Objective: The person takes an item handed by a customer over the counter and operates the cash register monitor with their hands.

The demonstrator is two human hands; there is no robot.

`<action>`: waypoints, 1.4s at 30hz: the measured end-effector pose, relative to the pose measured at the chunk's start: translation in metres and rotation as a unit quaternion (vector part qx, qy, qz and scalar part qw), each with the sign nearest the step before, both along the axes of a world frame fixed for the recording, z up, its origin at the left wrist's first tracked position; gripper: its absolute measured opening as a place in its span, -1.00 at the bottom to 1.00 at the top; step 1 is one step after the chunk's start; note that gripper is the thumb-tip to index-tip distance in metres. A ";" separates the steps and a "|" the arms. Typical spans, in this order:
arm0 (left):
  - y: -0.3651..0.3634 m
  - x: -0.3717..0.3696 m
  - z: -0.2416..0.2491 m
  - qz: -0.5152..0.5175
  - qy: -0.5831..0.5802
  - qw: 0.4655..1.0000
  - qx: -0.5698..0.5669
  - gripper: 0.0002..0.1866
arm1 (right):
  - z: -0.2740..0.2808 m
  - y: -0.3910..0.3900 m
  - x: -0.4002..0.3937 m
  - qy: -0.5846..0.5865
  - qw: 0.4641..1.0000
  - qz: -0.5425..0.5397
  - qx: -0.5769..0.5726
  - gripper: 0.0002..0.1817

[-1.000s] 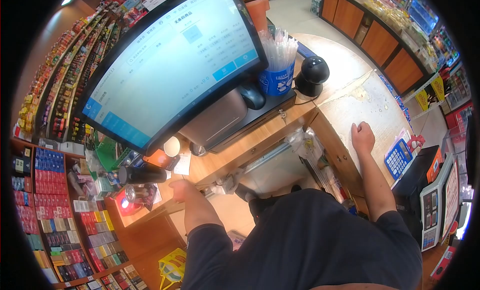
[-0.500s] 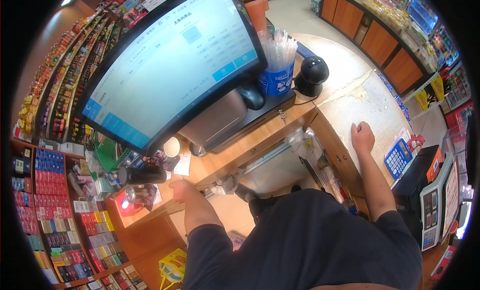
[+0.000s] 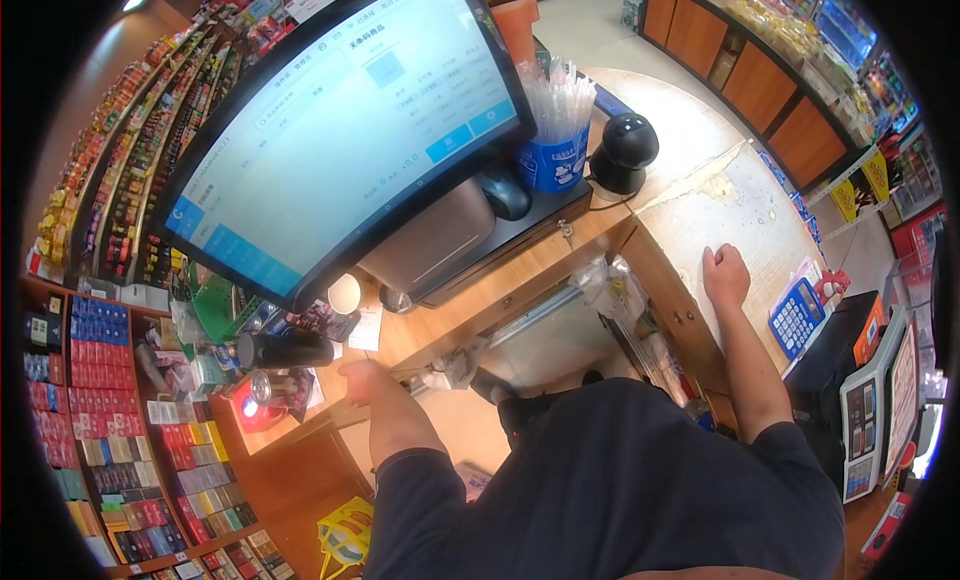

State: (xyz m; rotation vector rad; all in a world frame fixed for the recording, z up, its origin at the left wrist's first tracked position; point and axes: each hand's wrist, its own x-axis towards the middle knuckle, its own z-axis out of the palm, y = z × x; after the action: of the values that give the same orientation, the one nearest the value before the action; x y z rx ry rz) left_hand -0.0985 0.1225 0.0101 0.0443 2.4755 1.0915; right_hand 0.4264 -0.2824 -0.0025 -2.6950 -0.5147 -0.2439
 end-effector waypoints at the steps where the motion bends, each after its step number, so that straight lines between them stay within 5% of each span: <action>1: 0.000 0.001 0.001 -0.001 -0.002 1.000 0.000 -0.19 | 0.000 0.000 0.000 0.000 1.000 0.000 0.000 -0.60; 16: -0.003 0.004 0.007 -0.009 0.004 1.000 -0.017 -0.24 | -0.002 0.000 0.001 -0.008 1.000 0.002 0.001 -0.59; 21: 0.017 -0.025 -0.038 -0.057 0.031 0.996 -0.054 -0.27 | -0.001 0.000 -0.001 -0.019 1.000 0.009 0.010 -0.60; 23: 0.038 -0.060 -0.093 -0.123 0.078 0.984 -0.102 -0.27 | -0.001 -0.001 0.000 -0.020 1.000 0.010 0.010 -0.60; 25: 0.035 -0.057 -0.089 -0.115 0.068 0.987 -0.093 -0.25 | -0.002 -0.001 0.000 -0.021 1.000 0.011 0.010 -0.59; 27: 0.003 -0.008 -0.009 -0.031 0.003 0.999 -0.026 -0.24 | -0.002 -0.001 0.000 -0.017 1.000 0.009 0.007 -0.59; 42: -0.002 0.003 0.005 0.003 0.002 1.000 -0.009 -0.22 | 0.001 0.000 -0.001 -0.003 1.000 0.004 0.007 -0.61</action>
State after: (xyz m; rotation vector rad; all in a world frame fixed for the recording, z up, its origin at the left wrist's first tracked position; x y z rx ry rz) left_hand -0.0954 0.1202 0.0153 0.0347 2.4911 1.0722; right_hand 0.4257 -0.2823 -0.0018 -2.6781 -0.5232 -0.2524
